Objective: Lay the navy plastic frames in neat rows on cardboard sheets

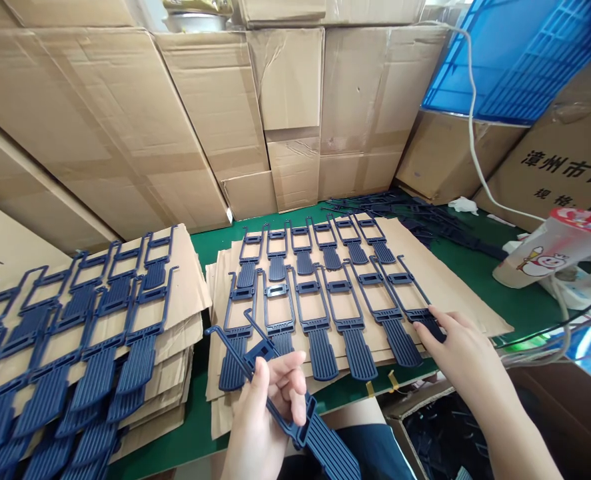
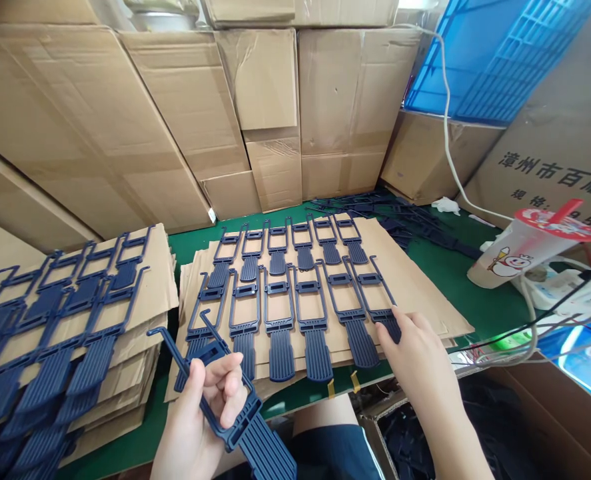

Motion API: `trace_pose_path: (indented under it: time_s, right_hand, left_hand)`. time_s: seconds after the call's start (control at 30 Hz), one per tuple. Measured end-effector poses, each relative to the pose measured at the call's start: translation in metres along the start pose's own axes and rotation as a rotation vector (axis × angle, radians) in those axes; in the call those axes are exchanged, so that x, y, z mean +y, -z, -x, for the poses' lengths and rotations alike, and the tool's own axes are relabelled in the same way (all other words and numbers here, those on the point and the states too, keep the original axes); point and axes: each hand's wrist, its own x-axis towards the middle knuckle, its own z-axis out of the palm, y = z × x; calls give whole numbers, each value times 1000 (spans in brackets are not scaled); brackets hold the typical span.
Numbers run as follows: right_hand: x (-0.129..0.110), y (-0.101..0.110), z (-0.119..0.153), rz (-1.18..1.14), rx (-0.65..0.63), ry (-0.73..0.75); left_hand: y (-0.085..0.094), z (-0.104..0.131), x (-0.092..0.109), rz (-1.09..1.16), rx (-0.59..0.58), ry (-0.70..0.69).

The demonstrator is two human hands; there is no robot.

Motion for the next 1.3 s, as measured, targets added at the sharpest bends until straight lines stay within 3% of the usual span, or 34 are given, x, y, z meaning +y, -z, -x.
trace_pose_path:
  time_s: [0.17, 0.37, 0.57, 0.67, 0.8, 1.0, 1.3]
  right_hand:
    - [-3, 2, 0, 3, 5, 22]
    - [6, 11, -10, -104, -19, 6]
    - [3, 26, -77, -226, -9, 50]
    - [-11, 18, -110, -196, -45, 216]
    - [-27, -5, -134, -107, -178, 445]
    - [-29, -28, -154, -117, -195, 280]
    - [-37, -26, -155, -145, -219, 163]
  left_hand:
    - [6, -4, -3, 2, -55, 7]
    - [-2, -2, -1, -6, -14, 16]
    - [-4, 0, -2, -29, -18, 36]
    - [-3, 1, -4, -31, -19, 39]
    - [-1, 1, -7, -14, -43, 47]
    - [-1, 4, -4, -8, -77, 24]
    - [4, 7, 4, 1, -71, 26]
